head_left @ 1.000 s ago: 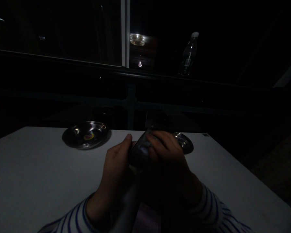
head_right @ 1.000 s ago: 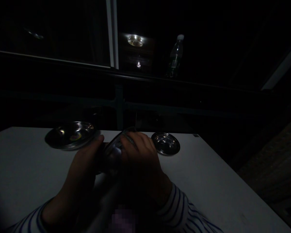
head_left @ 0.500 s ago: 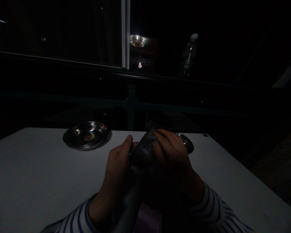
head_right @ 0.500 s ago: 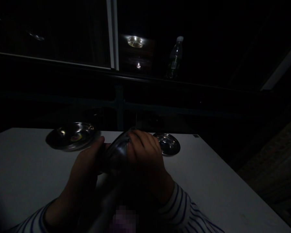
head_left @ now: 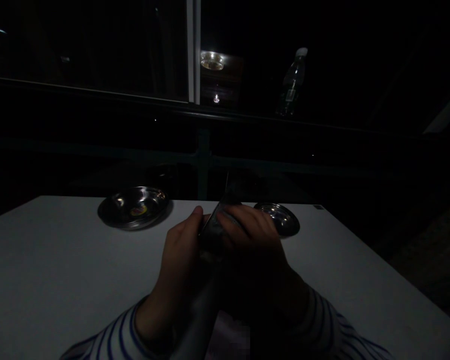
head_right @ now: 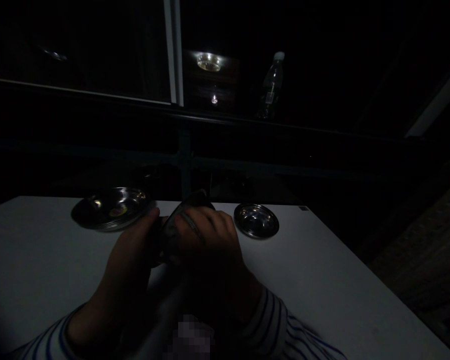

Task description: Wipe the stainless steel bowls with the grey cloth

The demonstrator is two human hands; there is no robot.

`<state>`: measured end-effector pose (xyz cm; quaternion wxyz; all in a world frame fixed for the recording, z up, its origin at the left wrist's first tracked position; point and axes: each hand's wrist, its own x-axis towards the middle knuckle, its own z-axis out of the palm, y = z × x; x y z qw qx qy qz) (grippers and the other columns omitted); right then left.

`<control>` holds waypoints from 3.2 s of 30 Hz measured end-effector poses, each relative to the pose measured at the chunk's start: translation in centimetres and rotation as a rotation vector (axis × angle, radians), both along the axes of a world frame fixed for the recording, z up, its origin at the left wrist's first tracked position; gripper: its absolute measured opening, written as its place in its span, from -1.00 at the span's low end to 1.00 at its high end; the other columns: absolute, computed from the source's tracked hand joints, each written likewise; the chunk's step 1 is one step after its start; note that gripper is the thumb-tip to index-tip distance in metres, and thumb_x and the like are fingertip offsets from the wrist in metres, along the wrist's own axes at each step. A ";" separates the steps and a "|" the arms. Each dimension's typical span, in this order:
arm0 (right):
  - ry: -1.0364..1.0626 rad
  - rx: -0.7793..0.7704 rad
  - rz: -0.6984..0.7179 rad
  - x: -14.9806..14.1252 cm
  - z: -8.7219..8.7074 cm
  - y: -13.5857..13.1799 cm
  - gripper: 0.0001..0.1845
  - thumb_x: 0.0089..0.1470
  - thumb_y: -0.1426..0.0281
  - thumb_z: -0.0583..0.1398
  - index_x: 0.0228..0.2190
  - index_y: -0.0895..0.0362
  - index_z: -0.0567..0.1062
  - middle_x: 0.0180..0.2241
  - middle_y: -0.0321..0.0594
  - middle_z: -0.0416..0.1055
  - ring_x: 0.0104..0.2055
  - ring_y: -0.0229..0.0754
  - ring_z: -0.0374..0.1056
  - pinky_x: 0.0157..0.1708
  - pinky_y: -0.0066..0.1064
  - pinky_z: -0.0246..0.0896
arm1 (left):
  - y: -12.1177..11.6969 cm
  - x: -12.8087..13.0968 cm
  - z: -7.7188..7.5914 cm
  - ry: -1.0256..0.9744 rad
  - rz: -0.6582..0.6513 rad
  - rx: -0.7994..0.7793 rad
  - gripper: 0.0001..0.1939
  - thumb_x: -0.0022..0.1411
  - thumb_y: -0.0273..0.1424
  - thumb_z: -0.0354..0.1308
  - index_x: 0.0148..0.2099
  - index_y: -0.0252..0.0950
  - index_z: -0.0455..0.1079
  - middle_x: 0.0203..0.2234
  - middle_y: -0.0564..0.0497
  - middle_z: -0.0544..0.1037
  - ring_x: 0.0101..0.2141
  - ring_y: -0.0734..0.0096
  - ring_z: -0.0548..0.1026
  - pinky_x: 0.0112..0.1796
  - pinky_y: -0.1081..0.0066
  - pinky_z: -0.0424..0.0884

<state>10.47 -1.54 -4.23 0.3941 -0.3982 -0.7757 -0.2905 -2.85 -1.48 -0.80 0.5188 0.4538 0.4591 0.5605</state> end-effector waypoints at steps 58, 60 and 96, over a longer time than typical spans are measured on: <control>-0.054 -0.092 0.083 -0.6 0.0 -0.8 -0.66 0.11 0.34 0.07 -0.08 0.18 0.35 -0.03 -0.13 0.34 -0.01 -0.07 0.20 -0.17 -0.23 0.13 | -0.1 0.0 0.3 0.101 0.057 0.106 -0.65 0.17 -0.31 -0.08 -0.60 -0.24 0.36 -0.70 0.07 0.45 -0.60 0.41 0.40 -0.53 0.49 0.32; -0.014 -0.047 0.023 0.1 0.2 -0.4 -0.69 0.16 0.36 0.01 -0.10 0.20 0.38 -0.06 -0.09 0.36 -0.05 -0.07 0.23 -0.16 -0.23 0.15 | -0.3 0.1 0.4 0.075 0.050 0.057 -0.61 0.17 -0.28 -0.08 -0.62 -0.25 0.35 -0.74 0.08 0.43 -0.65 0.44 0.38 -0.57 0.49 0.30; 0.020 0.045 -0.019 0.0 -0.6 -0.2 -0.74 0.18 0.34 0.00 -0.11 0.09 0.35 -0.08 -0.21 0.40 -0.03 -0.13 0.25 0.08 -0.02 -0.16 | 0.1 -0.1 0.3 0.046 0.040 0.007 -0.62 0.14 -0.33 -0.05 -0.66 -0.26 0.38 -0.78 0.06 0.42 -0.69 0.46 0.35 -0.60 0.51 0.29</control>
